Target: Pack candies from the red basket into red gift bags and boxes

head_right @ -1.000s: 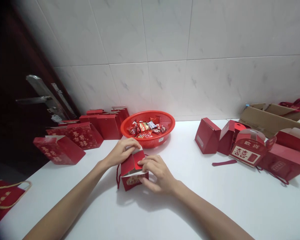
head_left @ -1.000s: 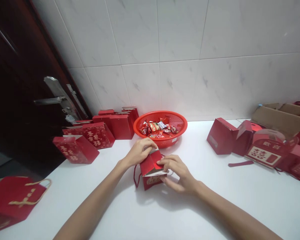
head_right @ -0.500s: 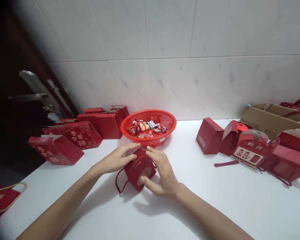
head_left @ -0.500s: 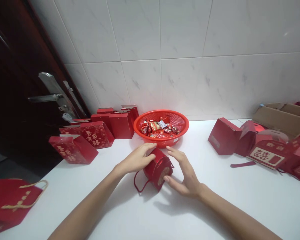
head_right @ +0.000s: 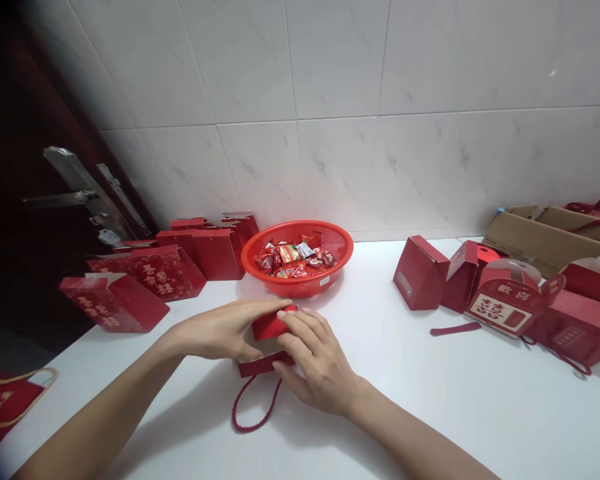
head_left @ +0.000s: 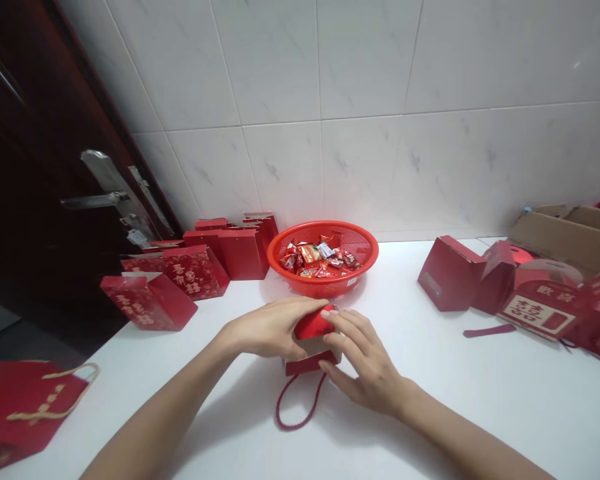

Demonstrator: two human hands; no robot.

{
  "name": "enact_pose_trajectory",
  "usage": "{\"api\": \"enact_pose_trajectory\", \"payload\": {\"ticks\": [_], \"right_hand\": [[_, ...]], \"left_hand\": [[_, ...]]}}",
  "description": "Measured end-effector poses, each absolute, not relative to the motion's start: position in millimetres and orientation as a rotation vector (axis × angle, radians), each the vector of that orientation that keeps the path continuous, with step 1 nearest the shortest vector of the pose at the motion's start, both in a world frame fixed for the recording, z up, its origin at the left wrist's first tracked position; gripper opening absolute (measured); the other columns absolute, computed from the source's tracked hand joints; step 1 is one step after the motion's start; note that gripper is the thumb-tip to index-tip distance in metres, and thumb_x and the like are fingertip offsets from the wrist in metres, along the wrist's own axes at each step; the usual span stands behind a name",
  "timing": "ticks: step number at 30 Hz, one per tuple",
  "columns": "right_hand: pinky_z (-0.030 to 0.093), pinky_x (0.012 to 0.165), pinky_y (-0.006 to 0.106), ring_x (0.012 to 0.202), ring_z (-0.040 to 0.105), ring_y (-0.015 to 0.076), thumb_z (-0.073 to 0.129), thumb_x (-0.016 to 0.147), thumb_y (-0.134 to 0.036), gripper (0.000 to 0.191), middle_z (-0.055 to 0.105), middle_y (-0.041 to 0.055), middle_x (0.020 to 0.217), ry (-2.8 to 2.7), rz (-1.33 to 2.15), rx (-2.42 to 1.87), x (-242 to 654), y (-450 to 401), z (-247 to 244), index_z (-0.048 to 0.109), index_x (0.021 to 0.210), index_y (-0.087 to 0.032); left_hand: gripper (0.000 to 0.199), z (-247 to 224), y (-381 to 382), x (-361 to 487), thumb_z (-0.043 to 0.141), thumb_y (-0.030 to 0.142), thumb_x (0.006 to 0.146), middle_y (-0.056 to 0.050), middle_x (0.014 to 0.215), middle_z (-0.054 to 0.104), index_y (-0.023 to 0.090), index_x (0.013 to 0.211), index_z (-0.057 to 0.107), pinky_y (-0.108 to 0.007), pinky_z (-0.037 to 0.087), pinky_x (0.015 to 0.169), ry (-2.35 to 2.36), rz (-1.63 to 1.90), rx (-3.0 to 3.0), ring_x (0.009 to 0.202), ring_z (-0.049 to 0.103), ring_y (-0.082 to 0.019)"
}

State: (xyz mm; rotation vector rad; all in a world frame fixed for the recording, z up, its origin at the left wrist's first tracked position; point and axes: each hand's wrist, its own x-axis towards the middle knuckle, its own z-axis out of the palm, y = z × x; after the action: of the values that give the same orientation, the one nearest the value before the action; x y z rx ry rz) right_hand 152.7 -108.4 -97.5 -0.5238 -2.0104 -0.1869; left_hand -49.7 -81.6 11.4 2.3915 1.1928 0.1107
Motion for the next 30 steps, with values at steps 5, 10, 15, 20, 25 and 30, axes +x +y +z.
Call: {"api": "enact_pose_trajectory", "payload": {"ticks": [5, 10, 15, 20, 25, 30], "right_hand": [[0.049, 0.104, 0.054, 0.134, 0.052, 0.031, 0.058, 0.088, -0.012, 0.042, 0.059, 0.018, 0.139, -2.048, -0.18, -0.587, 158.0, -101.0, -96.8, 0.055, 0.129, -0.021], [0.049, 0.104, 0.049, 0.138, 0.049, 0.028, 0.053, 0.089, -0.006, 0.025, 0.057, 0.0155, 0.143, -2.04, -0.066, -0.591, 160.0, -100.9, -94.4, 0.058, 0.107, -0.022], [0.047, 0.105, 0.05, 0.137, 0.049, 0.03, 0.058, 0.09, -0.018, 0.006, 0.057, 0.0157, 0.143, -2.044, -0.015, -0.538, 161.7, -103.6, -92.4, 0.056, 0.092, -0.022], [0.047, 0.105, 0.049, 0.134, 0.052, 0.0285, 0.054, 0.097, -0.024, 0.016, 0.061, 0.0114, 0.14, -1.946, 0.118, -0.668, 166.0, -100.0, -92.6, 0.054, 0.08, -0.023], [0.045, 0.107, 0.051, 0.134, 0.053, 0.0312, 0.063, 0.091, -0.036, 0.012, 0.06, 0.0126, 0.141, -1.867, 0.345, -0.881, 169.0, -95.7, -87.7, 0.062, 0.095, -0.024], [0.041, 0.111, 0.053, 0.138, 0.05, 0.0331, 0.063, 0.089, -0.05, 0.033, 0.057, 0.014, 0.146, -1.814, 0.712, -0.984, 171.6, -91.3, -85.8, 0.063, 0.109, -0.024]], "left_hand": [[0.039, 9.6, -84.7, -45.7, 0.061, 0.036, 0.083, -0.009, 0.118, 0.072, 0.022, 0.119, 0.065, -0.035, 0.05, 0.087, 1.324, 0.257, 2.428, 0.109, 0.065, -0.03], [0.041, 4.5, -83.9, -48.5, 0.04, 0.043, 0.098, -0.007, 0.116, 0.073, 0.024, 0.127, 0.061, -0.033, 0.052, 0.084, 1.407, 0.443, 2.305, 0.101, 0.069, -0.026], [0.051, -2.3, -72.4, -61.1, 0.036, 0.051, 0.099, -0.01, 0.126, 0.071, 0.02, 0.131, 0.061, -0.038, 0.05, 0.097, 1.517, 0.682, 2.228, 0.113, 0.067, -0.029], [0.05, -15.3, -70.5, -66.1, 0.042, 0.047, 0.097, -0.009, 0.136, 0.066, 0.022, 0.136, 0.06, -0.04, 0.048, 0.105, 1.442, 0.776, 2.184, 0.122, 0.063, -0.029], [0.05, -30.5, -70.6, -63.3, 0.04, 0.044, 0.098, -0.007, 0.14, 0.064, 0.021, 0.138, 0.059, -0.043, 0.044, 0.111, 1.453, 0.839, 2.11, 0.128, 0.059, -0.029], [0.06, -45.7, -72.8, -68.2, 0.038, 0.054, 0.097, -0.01, 0.147, 0.057, 0.019, 0.142, 0.056, -0.043, 0.047, 0.108, 1.504, 0.796, 1.945, 0.132, 0.056, -0.032]]}}
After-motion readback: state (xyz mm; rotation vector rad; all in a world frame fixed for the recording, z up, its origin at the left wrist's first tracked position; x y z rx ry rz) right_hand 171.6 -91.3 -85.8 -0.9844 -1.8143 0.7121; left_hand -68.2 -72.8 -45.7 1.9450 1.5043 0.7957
